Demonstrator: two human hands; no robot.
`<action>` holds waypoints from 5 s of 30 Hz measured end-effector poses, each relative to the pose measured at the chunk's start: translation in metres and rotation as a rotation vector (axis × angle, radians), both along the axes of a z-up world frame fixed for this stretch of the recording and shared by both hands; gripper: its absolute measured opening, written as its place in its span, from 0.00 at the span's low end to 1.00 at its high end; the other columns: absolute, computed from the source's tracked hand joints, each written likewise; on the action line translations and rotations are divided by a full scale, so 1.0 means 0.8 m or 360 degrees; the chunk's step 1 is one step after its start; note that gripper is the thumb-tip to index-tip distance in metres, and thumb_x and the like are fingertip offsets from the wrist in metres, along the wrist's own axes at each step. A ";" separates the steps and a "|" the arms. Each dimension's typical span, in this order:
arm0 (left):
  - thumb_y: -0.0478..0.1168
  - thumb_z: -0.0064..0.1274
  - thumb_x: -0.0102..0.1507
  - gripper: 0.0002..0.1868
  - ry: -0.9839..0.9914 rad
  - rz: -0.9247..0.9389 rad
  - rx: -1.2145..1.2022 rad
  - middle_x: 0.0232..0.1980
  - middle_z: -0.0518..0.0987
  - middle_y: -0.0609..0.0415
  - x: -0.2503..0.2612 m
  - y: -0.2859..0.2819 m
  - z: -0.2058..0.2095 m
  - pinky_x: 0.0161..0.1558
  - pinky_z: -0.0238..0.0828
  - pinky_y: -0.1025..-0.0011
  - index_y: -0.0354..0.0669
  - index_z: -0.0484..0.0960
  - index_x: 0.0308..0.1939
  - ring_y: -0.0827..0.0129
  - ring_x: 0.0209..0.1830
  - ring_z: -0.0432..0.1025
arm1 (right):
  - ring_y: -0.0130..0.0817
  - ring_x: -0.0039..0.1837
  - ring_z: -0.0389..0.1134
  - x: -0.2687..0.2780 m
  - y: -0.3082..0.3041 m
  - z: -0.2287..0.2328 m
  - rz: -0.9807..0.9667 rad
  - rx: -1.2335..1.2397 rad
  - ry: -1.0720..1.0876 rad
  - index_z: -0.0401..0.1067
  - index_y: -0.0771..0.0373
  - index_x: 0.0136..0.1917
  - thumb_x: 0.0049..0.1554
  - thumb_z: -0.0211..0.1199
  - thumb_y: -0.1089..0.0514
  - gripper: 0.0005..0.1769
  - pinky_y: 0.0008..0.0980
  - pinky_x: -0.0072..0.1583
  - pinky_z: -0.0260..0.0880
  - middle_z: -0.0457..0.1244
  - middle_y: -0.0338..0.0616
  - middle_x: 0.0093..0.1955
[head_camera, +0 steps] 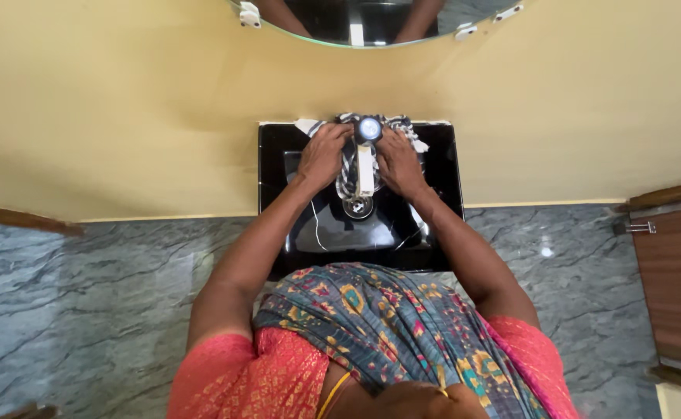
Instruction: The person washes a small checkered cloth by hand in a black sink. They repeatedly wet, rub, and wring the cloth under running water from a white faucet.
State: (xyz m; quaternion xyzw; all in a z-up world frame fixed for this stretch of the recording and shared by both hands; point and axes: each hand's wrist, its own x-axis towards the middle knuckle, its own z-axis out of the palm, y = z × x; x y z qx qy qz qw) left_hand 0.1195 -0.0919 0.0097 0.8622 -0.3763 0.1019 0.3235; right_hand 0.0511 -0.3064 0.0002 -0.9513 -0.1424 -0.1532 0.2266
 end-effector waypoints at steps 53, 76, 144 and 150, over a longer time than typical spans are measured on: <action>0.32 0.48 0.66 0.36 0.0772 0.0724 -0.0549 0.80 0.56 0.34 -0.052 0.009 -0.105 0.77 0.50 0.59 0.30 0.54 0.77 0.42 0.80 0.52 | 0.51 0.54 0.73 -0.038 -0.042 -0.111 -0.0754 0.1039 0.0304 0.63 0.64 0.75 0.64 0.51 0.64 0.26 0.39 0.57 0.71 0.71 0.59 0.53; 0.38 0.46 0.60 0.39 -0.0036 0.0641 0.0792 0.78 0.58 0.34 -0.068 0.070 -0.219 0.75 0.43 0.48 0.23 0.59 0.73 0.43 0.79 0.50 | 0.65 0.73 0.56 -0.070 0.145 -0.123 0.0291 -0.0660 0.0053 0.59 0.76 0.71 0.55 0.59 0.57 0.34 0.59 0.74 0.53 0.56 0.65 0.73; 0.33 0.47 0.76 0.09 -0.0146 0.0614 -0.1050 0.45 0.71 0.47 -0.248 0.150 0.154 0.45 0.70 0.64 0.33 0.79 0.43 0.59 0.44 0.73 | 0.21 0.41 0.54 -0.201 -0.095 0.105 -0.0439 0.1365 -0.0081 0.67 0.65 0.46 0.73 0.53 0.49 0.19 0.27 0.43 0.55 0.57 0.32 0.38; 0.35 0.44 0.78 0.08 -0.0142 0.0767 -0.1135 0.48 0.70 0.48 -0.249 0.165 0.143 0.45 0.70 0.64 0.34 0.76 0.48 0.59 0.44 0.73 | 0.20 0.43 0.55 -0.190 -0.110 0.090 -0.0392 0.1593 -0.0386 0.64 0.63 0.44 0.74 0.50 0.49 0.20 0.26 0.45 0.59 0.58 0.30 0.39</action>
